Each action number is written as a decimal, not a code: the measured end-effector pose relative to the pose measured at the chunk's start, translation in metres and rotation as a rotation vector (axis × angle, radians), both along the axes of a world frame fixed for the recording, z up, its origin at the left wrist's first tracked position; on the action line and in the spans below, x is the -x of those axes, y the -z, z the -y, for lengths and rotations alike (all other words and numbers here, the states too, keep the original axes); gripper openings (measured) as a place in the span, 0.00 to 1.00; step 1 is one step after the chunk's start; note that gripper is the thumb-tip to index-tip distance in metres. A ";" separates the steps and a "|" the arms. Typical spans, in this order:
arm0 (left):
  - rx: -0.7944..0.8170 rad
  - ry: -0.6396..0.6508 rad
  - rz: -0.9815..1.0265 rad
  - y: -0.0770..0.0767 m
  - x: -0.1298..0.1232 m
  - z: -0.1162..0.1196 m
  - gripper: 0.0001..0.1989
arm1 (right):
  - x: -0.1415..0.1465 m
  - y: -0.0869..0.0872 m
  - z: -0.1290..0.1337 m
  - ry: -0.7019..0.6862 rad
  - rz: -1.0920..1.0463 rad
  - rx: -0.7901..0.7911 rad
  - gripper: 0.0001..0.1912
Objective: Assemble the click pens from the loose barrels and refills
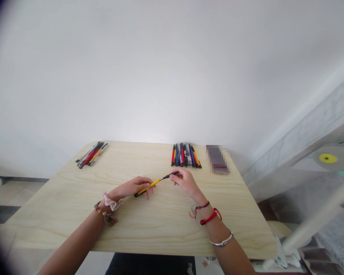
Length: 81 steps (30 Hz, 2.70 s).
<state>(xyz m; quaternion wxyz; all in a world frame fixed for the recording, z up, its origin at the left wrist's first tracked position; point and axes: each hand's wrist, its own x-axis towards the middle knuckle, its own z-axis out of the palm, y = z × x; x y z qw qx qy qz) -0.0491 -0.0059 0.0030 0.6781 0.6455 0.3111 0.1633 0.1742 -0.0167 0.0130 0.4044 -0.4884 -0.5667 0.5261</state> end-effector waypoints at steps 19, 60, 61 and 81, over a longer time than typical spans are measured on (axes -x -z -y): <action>-0.239 -0.458 0.036 -0.022 0.003 -0.002 0.15 | 0.010 -0.001 0.002 0.185 -0.586 0.217 0.08; -0.523 -0.615 -0.110 -0.037 0.009 0.004 0.09 | 0.011 0.000 0.004 0.095 -0.311 0.037 0.08; -0.544 -0.598 -0.114 -0.039 0.010 0.004 0.09 | 0.011 0.000 0.004 0.071 -0.273 0.026 0.08; -0.296 -0.611 -0.007 -0.039 0.014 0.000 0.10 | 0.009 -0.013 0.010 0.185 -0.244 -0.136 0.08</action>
